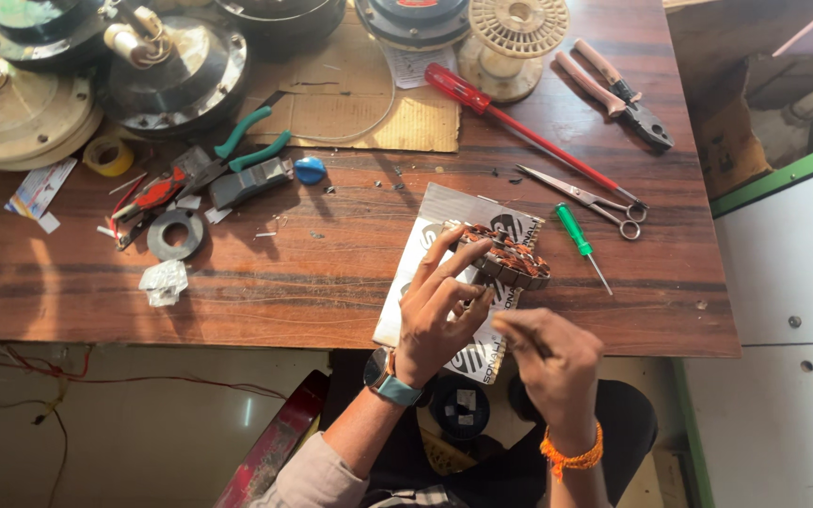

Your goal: The person sits at a workbench and works on a small electric motor armature, holding it in one hand while repositioning and pressing the copper windings and commutator with the other hand, occasionally picking up a small screwdriver to work on the windings. The person turns the armature to reach different sides while working over a notepad on the bench.

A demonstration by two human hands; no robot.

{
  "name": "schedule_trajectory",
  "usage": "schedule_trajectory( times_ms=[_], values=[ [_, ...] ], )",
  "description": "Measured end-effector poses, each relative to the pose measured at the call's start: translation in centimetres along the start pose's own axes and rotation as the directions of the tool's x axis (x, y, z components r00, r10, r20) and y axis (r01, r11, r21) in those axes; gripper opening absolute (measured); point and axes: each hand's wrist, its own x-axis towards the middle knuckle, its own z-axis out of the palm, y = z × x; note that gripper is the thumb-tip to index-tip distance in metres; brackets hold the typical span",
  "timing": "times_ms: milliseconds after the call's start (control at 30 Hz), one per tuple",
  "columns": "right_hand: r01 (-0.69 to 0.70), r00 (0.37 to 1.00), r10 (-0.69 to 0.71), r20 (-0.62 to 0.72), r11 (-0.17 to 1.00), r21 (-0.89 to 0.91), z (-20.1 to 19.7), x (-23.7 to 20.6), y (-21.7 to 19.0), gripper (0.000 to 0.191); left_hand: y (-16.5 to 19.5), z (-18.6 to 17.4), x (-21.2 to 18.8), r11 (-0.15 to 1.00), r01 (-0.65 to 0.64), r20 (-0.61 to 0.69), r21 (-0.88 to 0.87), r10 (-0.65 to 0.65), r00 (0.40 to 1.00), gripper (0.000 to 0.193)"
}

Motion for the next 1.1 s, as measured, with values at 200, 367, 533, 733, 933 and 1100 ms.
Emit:
schedule_trajectory(
  times_ms=[200,367,533,733,933,1100],
  values=[
    [-0.042,0.999,0.041,-0.006,0.981,-0.189,-0.4,4.2,-1.8,0.010,1.1,0.1,0.3,0.997,0.073,-0.076,0.032,-0.070,0.995,0.018],
    [0.000,0.999,0.010,0.051,0.980,-0.200,-0.2,6.9,-1.4,0.013,1.2,0.4,0.2,0.993,0.055,-0.113,0.100,-0.043,0.993,0.020],
    [-0.166,0.975,0.198,0.098,0.951,-0.261,0.0,9.2,0.3,0.014,0.9,0.2,0.1,0.986,0.161,-0.103,0.032,-0.157,0.982,0.019],
    [-0.320,0.945,0.327,0.030,0.937,-0.138,-0.4,9.2,1.8,0.014,0.9,0.1,0.6,0.987,0.079,-0.028,0.139,-0.076,0.997,0.038],
    [-0.304,0.953,0.297,-0.066,0.937,-0.174,-2.8,5.8,3.5,0.015,1.3,0.2,1.5,0.957,0.081,0.093,0.278,-0.111,0.990,0.048],
    [-0.243,0.970,0.240,-0.041,0.951,-0.189,-4.0,1.8,3.7,0.013,1.8,0.3,2.1,0.961,0.108,0.121,0.253,-0.142,0.982,0.051]
  ],
)
